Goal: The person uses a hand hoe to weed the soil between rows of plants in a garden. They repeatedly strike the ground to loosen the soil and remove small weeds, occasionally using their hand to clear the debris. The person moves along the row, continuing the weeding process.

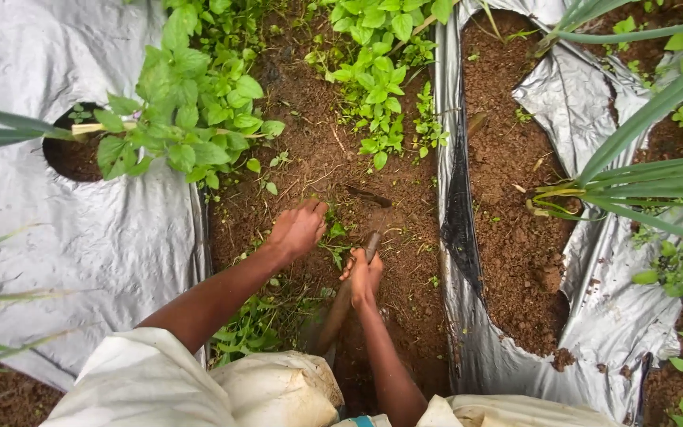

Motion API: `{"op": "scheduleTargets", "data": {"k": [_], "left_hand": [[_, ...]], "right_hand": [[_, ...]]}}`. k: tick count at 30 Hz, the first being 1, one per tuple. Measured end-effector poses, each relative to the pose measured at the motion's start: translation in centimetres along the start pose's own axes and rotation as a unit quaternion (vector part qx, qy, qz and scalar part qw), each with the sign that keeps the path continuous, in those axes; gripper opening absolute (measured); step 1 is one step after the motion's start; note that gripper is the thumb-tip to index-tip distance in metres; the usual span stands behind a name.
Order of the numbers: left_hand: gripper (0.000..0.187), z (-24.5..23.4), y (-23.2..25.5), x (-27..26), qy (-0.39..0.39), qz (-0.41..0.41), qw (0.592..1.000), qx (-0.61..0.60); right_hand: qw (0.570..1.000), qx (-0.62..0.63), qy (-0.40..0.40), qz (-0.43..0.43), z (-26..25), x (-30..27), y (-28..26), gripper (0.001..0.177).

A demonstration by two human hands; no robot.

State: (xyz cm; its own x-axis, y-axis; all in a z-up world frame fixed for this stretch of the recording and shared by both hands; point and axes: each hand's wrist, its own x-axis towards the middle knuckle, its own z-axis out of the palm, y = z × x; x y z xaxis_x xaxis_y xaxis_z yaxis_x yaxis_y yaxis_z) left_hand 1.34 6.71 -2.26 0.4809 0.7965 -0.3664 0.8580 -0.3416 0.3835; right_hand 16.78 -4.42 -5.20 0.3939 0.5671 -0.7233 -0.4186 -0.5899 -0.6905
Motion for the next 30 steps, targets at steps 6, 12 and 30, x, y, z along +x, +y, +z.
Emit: {"op": "scheduleTargets", "data": {"k": [6,12,30], "left_hand": [[0.019,1.7,2.7,9.0,0.146,0.289,0.939,0.113],[0.039,-2.0,7.9,15.3,0.167,0.187,0.96,0.123],[0.022,5.1,2.7,16.7,0.082,-0.076,0.964,-0.242]], "right_hand": [[0.991,0.049,0.093,-0.079,-0.3,3.2,-6.7,0.009],[0.983,0.016,0.095,-0.157,1.5,4.5,-13.2,0.009],[0.997,-0.023,0.014,-0.068,3.4,8.2,-8.7,0.012]]}}
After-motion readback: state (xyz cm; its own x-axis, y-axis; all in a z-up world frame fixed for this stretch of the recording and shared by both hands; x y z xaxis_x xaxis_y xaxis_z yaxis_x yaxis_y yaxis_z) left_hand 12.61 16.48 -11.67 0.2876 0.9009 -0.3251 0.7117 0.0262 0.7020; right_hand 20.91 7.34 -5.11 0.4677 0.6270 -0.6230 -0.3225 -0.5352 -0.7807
